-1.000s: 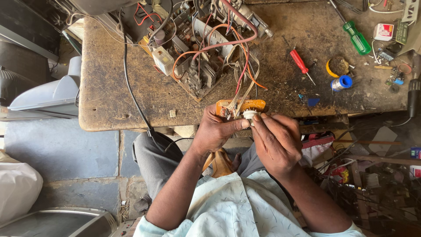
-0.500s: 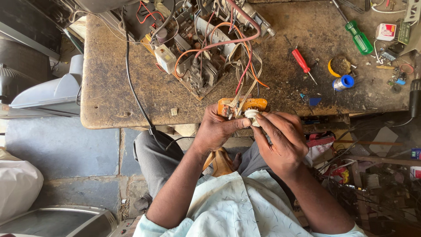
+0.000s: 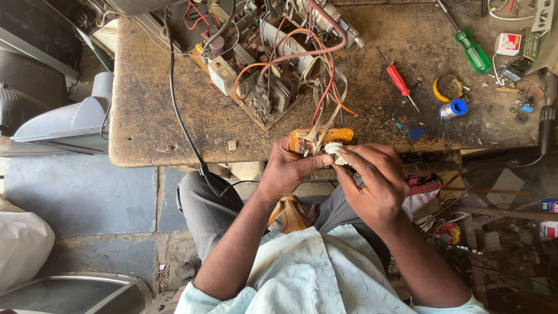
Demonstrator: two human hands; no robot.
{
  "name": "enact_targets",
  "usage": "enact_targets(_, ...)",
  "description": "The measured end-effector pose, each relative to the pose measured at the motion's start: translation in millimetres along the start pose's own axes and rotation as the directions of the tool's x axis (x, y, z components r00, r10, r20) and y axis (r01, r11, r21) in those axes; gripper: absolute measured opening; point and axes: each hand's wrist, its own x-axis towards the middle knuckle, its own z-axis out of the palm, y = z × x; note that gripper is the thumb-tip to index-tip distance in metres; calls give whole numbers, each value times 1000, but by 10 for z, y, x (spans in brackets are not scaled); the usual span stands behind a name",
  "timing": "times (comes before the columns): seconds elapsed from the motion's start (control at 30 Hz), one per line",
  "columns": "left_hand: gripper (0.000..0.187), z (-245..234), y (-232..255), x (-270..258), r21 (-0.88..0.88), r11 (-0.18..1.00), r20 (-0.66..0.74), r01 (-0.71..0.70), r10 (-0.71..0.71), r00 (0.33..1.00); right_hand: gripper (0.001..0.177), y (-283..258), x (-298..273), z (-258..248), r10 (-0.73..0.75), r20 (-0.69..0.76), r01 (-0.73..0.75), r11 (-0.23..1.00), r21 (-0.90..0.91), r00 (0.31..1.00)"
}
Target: The person holds a green circuit board and uses a soldering iron to work on its solder points. They also use a red screwdriver to adjust components on the board. The person is sitting on a low stool in a cluttered workshop.
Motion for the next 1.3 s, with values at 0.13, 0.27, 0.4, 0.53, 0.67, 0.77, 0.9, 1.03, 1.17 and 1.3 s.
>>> enact_targets(0.13,35,22,13,0,31,999,12,-21,21,1000,46,14,-10,-14,58,27,-58,998,-2,998)
enact_targets(0.27,37,36,34,1,40,999,37,-32,30,999,49,9,24,-47,113,68,-115,993,18,991)
enact_targets(0.4,41,45,59,0,123,992,37,-36,31,999,49,25,61,-57,154,104,-160,985,61,983)
enact_targets(0.53,45,43,35,11,45,998,66,-43,40,997,48,44,105,-90,175,166,-185,982,46,971)
enact_targets(0.67,44,19,2,10,53,998,79,-47,42,996,48,40,149,-93,185,196,-194,981,29,963)
enact_targets(0.77,48,43,-23,12,11,999,68,-44,43,997,48,32,168,-102,186,213,-195,981,22,959)
enact_targets(0.9,52,48,-20,9,29,999,46,-41,40,998,48,35,167,-98,156,218,-165,986,22,963)
enact_targets(1.03,52,64,-38,9,8,999,47,-49,49,998,47,52,159,-77,167,233,-180,983,34,958)
enact_targets(1.17,54,81,-59,15,13,999,35,-41,41,999,51,63,168,-87,126,229,-137,990,30,965)
enact_targets(1.3,51,93,-61,18,22,997,33,-68,67,997,51,86,149,-99,99,241,-103,995,5,965)
